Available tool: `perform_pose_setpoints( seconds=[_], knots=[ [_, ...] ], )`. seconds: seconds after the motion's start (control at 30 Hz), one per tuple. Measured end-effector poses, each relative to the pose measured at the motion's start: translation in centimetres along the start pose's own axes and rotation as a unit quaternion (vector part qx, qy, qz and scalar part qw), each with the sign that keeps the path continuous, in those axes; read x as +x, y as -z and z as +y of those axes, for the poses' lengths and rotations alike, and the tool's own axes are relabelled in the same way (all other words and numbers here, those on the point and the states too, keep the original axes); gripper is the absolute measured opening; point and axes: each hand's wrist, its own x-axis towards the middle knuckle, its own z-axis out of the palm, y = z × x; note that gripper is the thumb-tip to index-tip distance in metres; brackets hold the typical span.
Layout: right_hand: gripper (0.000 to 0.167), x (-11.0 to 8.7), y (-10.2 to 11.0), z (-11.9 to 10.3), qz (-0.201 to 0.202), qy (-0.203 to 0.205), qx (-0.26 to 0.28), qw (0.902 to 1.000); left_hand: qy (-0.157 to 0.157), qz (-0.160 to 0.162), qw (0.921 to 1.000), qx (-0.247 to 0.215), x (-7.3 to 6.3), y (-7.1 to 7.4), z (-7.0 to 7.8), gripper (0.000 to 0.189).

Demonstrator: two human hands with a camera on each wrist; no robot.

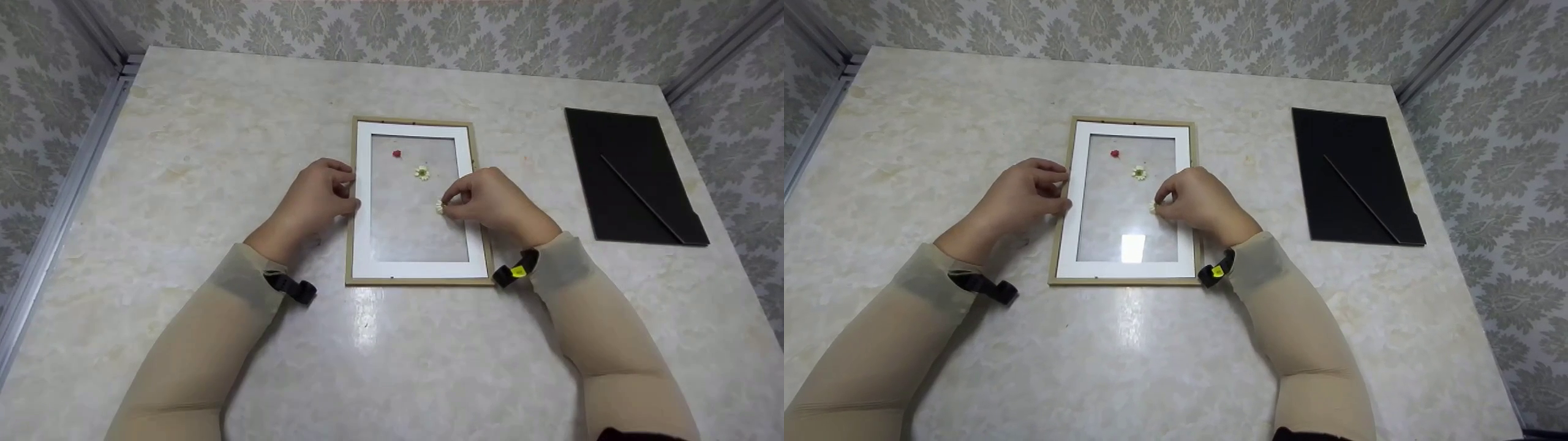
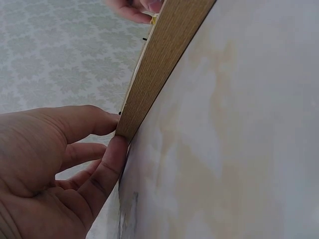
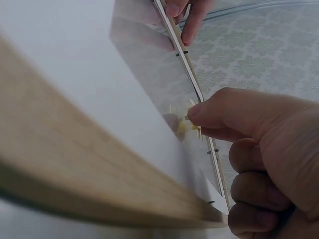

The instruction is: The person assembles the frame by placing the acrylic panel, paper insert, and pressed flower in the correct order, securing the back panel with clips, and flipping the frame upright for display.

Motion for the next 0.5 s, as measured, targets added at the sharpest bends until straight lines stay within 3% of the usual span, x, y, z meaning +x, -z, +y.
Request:
perform_pose_setpoints(
  seconds=[0.27,0.5],
  knots=[
    [0.017,0.1,0.7,0.4,0.009,-0.008,0.024,0.9996,0.001,-0.004,1.0,0.002,0.0,0.1,0.2,0.056],
    [0.017,0.4,3.0,2.2,0.081,-0.012,0.056,0.9951,0.007,-0.007,0.9999,-0.005,0.0,0.1,0.1,0.059]
  ],
)
